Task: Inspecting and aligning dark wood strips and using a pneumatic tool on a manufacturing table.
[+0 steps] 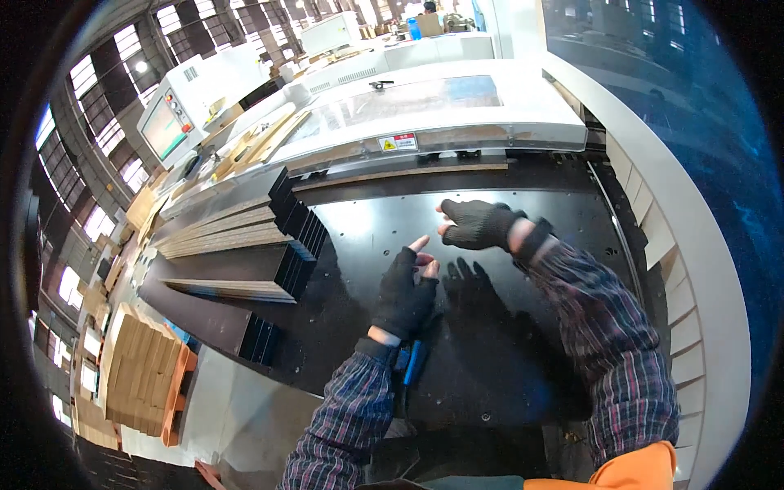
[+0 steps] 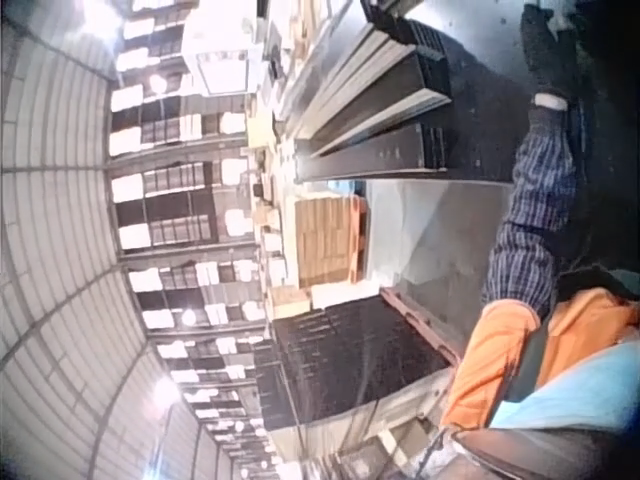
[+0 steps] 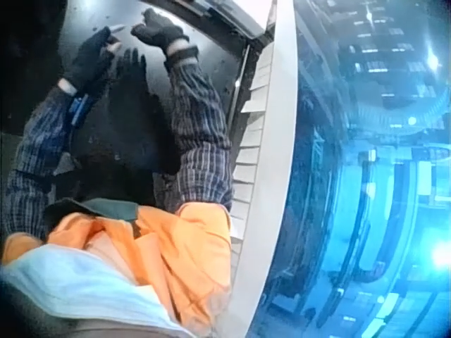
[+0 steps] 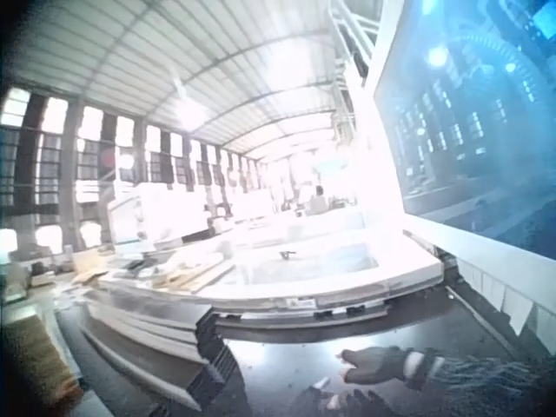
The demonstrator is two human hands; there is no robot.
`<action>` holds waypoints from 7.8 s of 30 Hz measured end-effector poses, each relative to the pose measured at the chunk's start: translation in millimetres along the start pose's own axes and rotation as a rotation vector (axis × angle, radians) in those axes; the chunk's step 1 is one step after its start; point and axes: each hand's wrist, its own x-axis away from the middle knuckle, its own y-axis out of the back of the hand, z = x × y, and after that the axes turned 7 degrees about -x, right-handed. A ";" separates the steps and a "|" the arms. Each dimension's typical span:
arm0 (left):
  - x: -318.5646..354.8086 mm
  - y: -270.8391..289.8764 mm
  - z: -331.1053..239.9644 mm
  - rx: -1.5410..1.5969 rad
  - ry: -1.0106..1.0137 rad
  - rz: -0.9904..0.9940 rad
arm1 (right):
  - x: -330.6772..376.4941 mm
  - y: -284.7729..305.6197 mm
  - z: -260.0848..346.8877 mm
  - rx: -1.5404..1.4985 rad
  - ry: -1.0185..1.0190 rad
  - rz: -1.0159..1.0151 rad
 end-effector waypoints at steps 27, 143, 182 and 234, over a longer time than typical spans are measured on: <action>1.4 29.6 -2.6 -0.079 -0.208 -0.208 | -51.3 -49.7 4.1 0.395 -0.171 0.179; 118.1 129.6 31.8 0.749 0.743 -0.471 | 255.8 -82.5 118.4 -0.761 -0.492 -0.601; 36.5 147.9 -31.8 1.767 -0.049 0.087 | 355.0 -165.5 118.1 -0.980 0.130 -0.562; -103.9 -48.4 80.9 -0.243 -0.067 0.296 | 10.9 21.2 -135.7 0.534 -0.284 -0.452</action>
